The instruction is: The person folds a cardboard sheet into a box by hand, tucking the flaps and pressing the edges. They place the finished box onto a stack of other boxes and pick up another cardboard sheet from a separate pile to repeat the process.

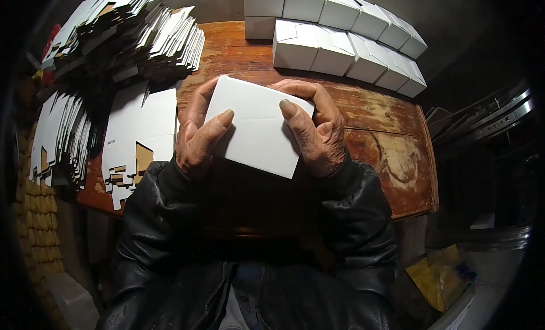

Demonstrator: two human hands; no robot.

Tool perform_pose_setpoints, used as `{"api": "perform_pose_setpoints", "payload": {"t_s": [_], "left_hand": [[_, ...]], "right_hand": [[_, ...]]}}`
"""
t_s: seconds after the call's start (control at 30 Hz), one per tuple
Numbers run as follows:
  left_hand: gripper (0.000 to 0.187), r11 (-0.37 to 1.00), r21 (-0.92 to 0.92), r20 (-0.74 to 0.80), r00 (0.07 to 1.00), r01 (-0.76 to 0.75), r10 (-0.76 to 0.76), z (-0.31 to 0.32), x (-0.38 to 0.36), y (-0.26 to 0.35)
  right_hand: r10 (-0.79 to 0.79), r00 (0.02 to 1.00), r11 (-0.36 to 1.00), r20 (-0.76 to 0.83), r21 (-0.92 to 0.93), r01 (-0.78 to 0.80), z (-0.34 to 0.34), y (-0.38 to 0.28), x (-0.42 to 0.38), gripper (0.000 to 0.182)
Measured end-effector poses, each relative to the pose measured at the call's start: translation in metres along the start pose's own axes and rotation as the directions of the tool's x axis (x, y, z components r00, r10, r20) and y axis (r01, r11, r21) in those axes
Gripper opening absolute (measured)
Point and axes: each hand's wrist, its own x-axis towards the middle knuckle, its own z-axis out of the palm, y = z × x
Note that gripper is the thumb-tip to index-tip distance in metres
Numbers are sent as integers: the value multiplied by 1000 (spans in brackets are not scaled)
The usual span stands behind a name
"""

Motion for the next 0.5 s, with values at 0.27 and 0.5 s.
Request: {"api": "perform_pose_setpoints", "payload": {"t_s": [0.27, 0.5], "left_hand": [[66, 999, 26, -12, 1000, -28, 28, 0, 0, -2], [64, 996, -78, 38, 998, 44, -41, 1, 1, 1]], "right_hand": [[-58, 998, 998, -1, -37, 58, 0, -3, 0, 23], [0, 1000, 1000, -22, -21, 0, 0, -1, 0, 17]]}}
